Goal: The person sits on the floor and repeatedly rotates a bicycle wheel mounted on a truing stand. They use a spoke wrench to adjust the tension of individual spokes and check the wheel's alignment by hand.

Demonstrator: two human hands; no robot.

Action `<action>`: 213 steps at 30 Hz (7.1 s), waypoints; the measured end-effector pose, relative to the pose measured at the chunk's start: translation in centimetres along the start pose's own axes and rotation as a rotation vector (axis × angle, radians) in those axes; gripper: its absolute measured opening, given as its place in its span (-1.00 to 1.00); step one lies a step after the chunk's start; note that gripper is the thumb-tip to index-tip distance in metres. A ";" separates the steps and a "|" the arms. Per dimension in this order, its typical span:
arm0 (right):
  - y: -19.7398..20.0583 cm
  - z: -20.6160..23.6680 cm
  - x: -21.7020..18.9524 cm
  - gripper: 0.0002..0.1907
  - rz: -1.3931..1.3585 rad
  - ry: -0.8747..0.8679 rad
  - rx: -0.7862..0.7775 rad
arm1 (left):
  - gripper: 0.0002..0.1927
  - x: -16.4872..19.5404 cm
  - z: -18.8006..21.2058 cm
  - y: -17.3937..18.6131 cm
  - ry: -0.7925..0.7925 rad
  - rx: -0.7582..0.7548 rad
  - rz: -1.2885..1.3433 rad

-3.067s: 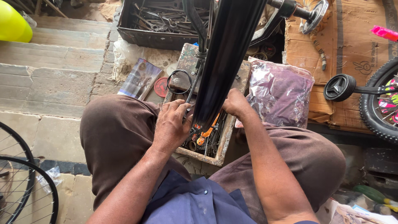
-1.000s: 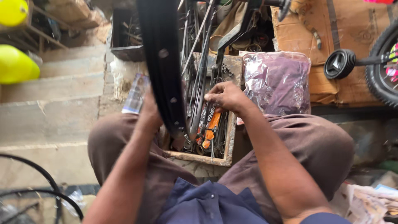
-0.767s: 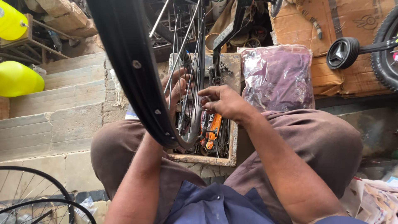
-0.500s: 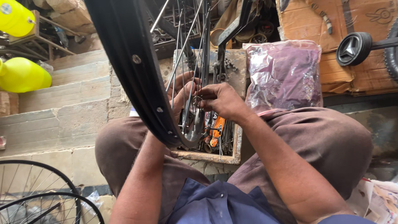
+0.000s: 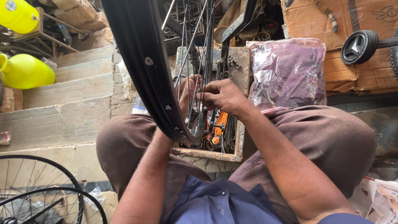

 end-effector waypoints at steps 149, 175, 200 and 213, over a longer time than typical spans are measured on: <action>0.2 0.0 -4.0 0.03 -0.014 0.449 0.280 | -0.80 9.5 4.6 6.5 0.208 -0.186 -0.189; 2.5 2.0 -4.5 -0.59 0.420 0.022 -0.124 | -0.45 8.3 3.6 8.2 0.125 0.154 -0.652; 10.5 -1.6 -3.7 -0.68 -0.699 0.417 0.497 | -0.30 5.7 9.9 20.1 0.536 0.330 -1.074; 12.6 2.0 -4.0 -0.85 -0.983 0.422 0.502 | -0.29 14.9 11.4 12.3 0.416 0.249 -1.019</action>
Point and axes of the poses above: each hand's wrist, its own z-axis away from the middle knuckle, its own y-axis out of the back of the hand, x = y × z, the point moved 1 cm from there along -z, towards the middle knuckle, and after that the axes turned 2 degrees about y, right-handed, at the moved point
